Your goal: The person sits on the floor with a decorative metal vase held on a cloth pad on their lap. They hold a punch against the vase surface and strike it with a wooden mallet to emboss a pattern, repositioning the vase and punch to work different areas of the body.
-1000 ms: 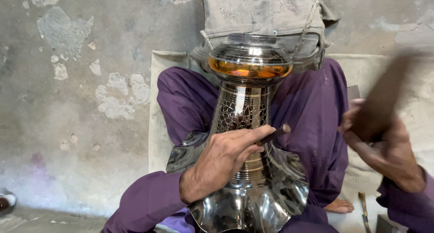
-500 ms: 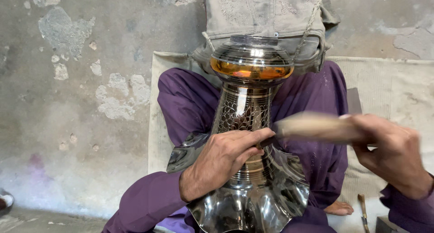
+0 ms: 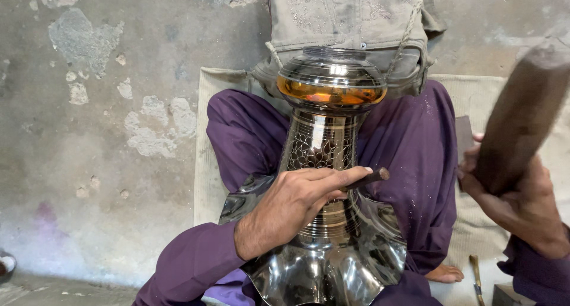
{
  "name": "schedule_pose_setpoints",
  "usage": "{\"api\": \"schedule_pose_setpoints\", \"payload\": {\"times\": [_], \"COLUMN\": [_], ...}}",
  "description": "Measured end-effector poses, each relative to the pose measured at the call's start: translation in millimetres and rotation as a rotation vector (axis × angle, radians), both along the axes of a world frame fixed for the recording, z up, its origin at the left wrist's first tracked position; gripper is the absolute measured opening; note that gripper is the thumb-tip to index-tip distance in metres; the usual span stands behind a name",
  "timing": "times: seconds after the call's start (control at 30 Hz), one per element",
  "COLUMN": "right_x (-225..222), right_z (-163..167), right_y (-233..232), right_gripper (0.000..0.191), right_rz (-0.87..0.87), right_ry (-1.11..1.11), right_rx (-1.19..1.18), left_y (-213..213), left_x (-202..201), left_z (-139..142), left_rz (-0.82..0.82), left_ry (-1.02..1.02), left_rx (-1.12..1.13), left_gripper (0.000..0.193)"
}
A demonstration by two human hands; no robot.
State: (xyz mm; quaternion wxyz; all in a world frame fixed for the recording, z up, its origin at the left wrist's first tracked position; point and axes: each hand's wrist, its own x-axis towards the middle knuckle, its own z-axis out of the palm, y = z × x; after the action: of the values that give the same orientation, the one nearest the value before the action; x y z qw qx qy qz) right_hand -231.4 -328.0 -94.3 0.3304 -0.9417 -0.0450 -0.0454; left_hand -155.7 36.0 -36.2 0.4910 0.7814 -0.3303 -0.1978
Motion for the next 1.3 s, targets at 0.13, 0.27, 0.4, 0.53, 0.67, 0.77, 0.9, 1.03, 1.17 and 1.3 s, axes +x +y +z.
{"api": "schedule_pose_setpoints", "payload": {"times": [0.13, 0.27, 0.4, 0.53, 0.67, 0.77, 0.9, 1.03, 1.17, 1.3], "right_x": [4.4, 7.6, 8.5, 12.2, 20.9, 21.1, 16.5, 12.8, 10.9, 8.8], "right_z": [-9.2, -10.5, -4.9, -0.3, 1.3, 5.8, 12.1, 9.4, 2.7, 8.9], "right_y": [-11.0, -6.7, 4.3, 7.8, 4.7, 6.0, 11.2, 7.4, -4.4, -3.5], "right_gripper": [0.057, 0.040, 0.043, 0.046, 0.047, 0.037, 0.038, 0.044, 0.050, 0.039], "right_rz": [0.108, 0.094, 0.065, 0.112, 0.069, 0.092, -0.001, 0.092, 0.113, -0.036], "right_ry": [-0.087, 0.126, 0.049, 0.046, -0.093, 0.174, 0.128, 0.042, -0.202, 0.329], "right_rx": [-0.186, 0.072, -0.147, -0.194, 0.029, 0.133, -0.171, -0.172, -0.012, -0.190], "left_y": [1.1, 1.4, 1.1, 1.9, 3.6, 4.3, 4.7, 7.0, 6.9, 6.9], "left_x": [-1.3, -2.8, -4.5, -7.7, -8.8, -9.3, -10.3, -12.5, -12.1, -8.0], "left_z": [-2.5, -5.6, -8.6, -10.5, -12.5, -14.0, -15.6, -14.9, -15.3, -18.5], "left_rz": [0.012, 0.037, 0.049, 0.061, 0.089, 0.088, 0.086, 0.091, 0.096, 0.089], "left_ry": [-0.030, -0.071, -0.064, -0.056, -0.108, -0.083, -0.078, -0.103, -0.060, -0.098], "left_rx": [-0.063, -0.015, -0.017, -0.011, -0.071, -0.017, -0.027, 0.004, -0.010, -0.040], "left_gripper": [0.051, 0.053, 0.053, 0.053, 0.050, 0.048, 0.047, 0.041, 0.042, 0.043]}}
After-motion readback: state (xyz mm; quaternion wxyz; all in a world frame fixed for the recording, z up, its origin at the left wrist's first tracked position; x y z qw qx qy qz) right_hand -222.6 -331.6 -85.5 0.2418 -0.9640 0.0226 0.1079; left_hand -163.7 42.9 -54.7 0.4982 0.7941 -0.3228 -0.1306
